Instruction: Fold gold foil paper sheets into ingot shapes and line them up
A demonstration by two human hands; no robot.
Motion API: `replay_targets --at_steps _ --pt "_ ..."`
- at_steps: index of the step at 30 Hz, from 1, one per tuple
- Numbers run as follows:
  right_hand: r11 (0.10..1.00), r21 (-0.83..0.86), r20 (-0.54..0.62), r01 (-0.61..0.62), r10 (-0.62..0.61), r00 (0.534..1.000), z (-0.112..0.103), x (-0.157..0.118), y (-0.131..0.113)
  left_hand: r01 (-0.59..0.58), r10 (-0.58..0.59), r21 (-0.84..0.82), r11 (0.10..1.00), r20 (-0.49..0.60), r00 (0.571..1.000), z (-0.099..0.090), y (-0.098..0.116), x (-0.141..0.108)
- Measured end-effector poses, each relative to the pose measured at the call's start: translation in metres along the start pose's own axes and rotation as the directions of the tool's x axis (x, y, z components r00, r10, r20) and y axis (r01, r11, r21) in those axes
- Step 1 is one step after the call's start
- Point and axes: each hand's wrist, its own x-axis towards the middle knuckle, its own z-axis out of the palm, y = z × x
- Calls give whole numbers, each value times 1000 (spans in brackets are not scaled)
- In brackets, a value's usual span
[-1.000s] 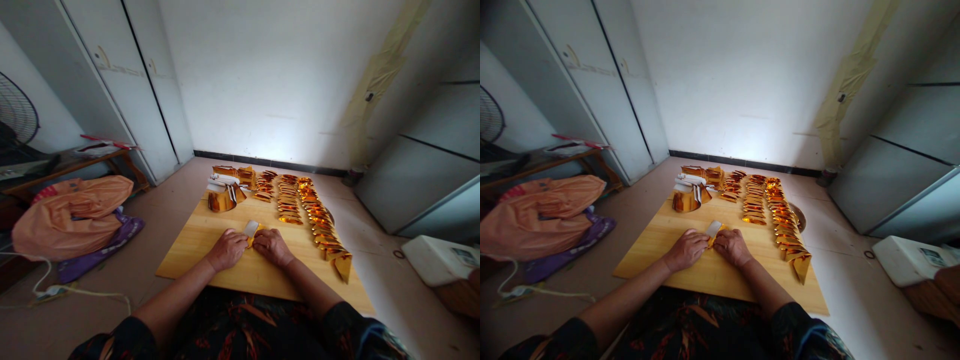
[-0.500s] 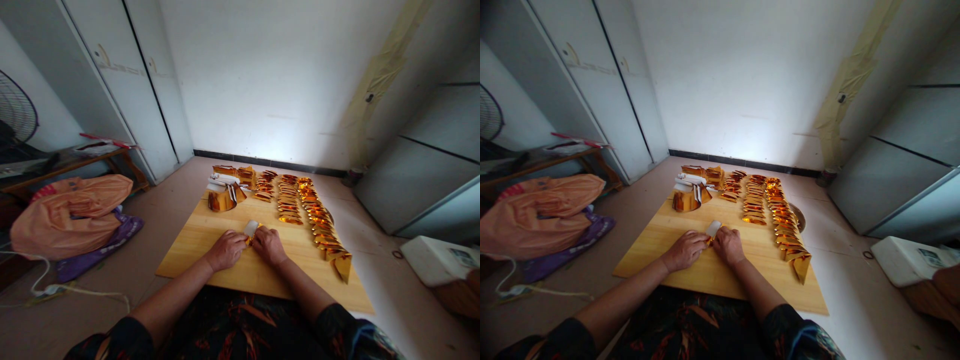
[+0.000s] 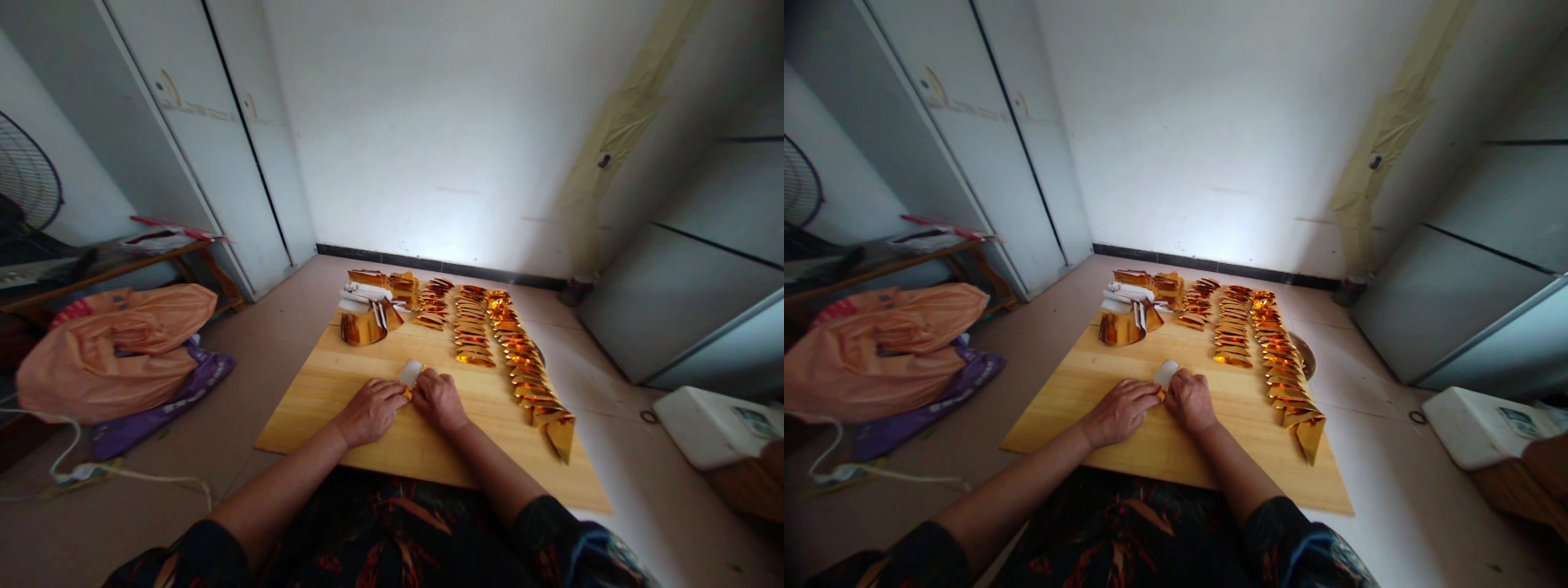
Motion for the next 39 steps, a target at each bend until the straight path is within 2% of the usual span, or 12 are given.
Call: replay_targets --at_steps 5,11,17,21,25,30,35,39 --pt "996 75 -29 -40 42 999 2 -2 3 -7 8 25 1000 -22 1000 5 -2 -3" --pt "971 223 -4 -84 87 996 0 -1 8 11 -10 49 999 -17 1000 6 -1 -2" --pt "965 216 7 -145 147 989 -2 -2 1 30 -30 53 998 -11 999 3 3 2" --pt "957 235 30 -172 170 985 -3 -1 7 71 -69 63 996 -32 997 1 7 6" --pt "977 191 22 -99 96 995 -11 -1 18 176 -171 100 979 -54 984 5 16 16" --pt "997 76 27 29 -31 999 -21 -9 17 339 -326 134 931 -112 939 13 24 29" --pt "998 -23 28 52 -51 998 -23 -19 4 334 -320 87 939 -139 937 14 13 26" --pt "989 36 64 142 -144 988 -20 -25 -2 325 -316 55 944 -126 940 12 -5 23"
